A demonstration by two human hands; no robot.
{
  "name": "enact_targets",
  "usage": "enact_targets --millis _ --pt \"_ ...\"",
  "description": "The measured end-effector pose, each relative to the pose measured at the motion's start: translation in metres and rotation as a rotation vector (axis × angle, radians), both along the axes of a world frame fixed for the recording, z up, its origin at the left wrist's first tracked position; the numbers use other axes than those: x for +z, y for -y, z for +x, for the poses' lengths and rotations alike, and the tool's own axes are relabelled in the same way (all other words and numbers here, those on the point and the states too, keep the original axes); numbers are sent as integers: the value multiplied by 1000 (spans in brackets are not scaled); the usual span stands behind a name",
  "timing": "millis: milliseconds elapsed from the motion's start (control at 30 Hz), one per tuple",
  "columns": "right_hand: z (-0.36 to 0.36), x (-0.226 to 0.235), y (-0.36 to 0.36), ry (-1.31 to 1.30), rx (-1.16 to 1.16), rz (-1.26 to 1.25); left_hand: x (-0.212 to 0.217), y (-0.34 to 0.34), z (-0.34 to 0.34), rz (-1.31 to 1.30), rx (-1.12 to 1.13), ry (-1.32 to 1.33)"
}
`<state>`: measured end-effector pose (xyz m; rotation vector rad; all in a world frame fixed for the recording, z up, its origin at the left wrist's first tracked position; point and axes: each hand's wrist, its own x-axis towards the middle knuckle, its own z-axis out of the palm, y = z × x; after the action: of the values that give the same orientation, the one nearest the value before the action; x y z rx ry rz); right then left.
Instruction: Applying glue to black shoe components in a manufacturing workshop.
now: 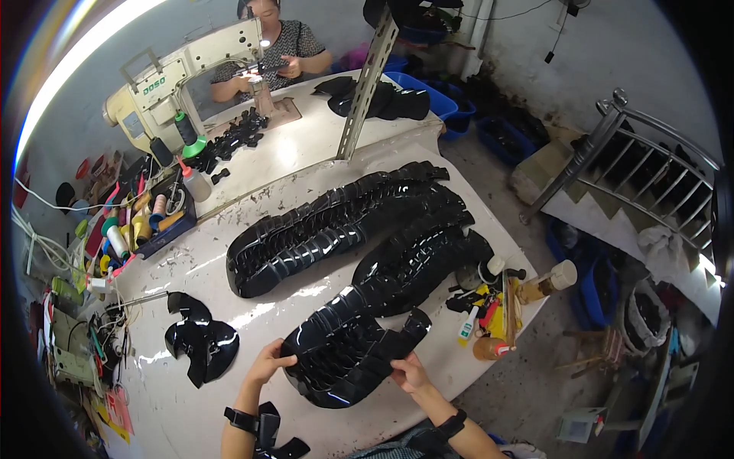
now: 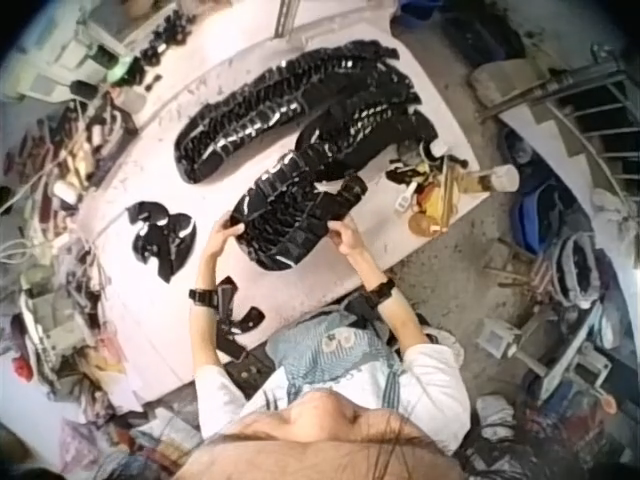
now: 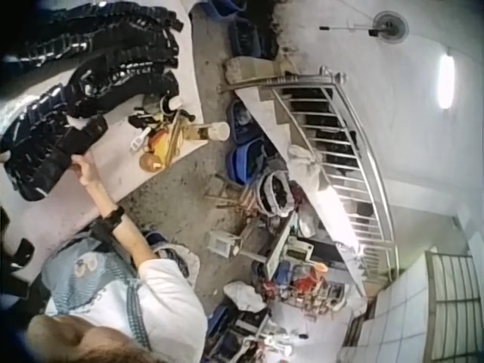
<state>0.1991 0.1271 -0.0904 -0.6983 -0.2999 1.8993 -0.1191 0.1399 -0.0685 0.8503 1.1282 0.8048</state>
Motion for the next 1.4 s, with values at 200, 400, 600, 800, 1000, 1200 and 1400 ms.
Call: enact_targets --millis 200,400,600,800,1000,1200,1400 --pt "-15 0 -44 16 6 13 3 -58 -12 27 -25 -27" --pt "-13 -56 -78 166 -25 -41 -62 -103 -9 -46 0 -217" --pt "3 -59 -75 236 89 13 -66 -106 -12 -54 -8 -201" --pt "50 -40 0 367 353 -142 -73 -51 -30 182 344 -364" --pt "165 -76 103 131 -96 -341 -44 102 -53 248 453 -856" --pt "223 -77 113 -324 -429 -389 -50 251 -52 119 419 -1314" --pt "233 -84 82 -551 -399 -248 -56 261 -46 -23 270 -1507"
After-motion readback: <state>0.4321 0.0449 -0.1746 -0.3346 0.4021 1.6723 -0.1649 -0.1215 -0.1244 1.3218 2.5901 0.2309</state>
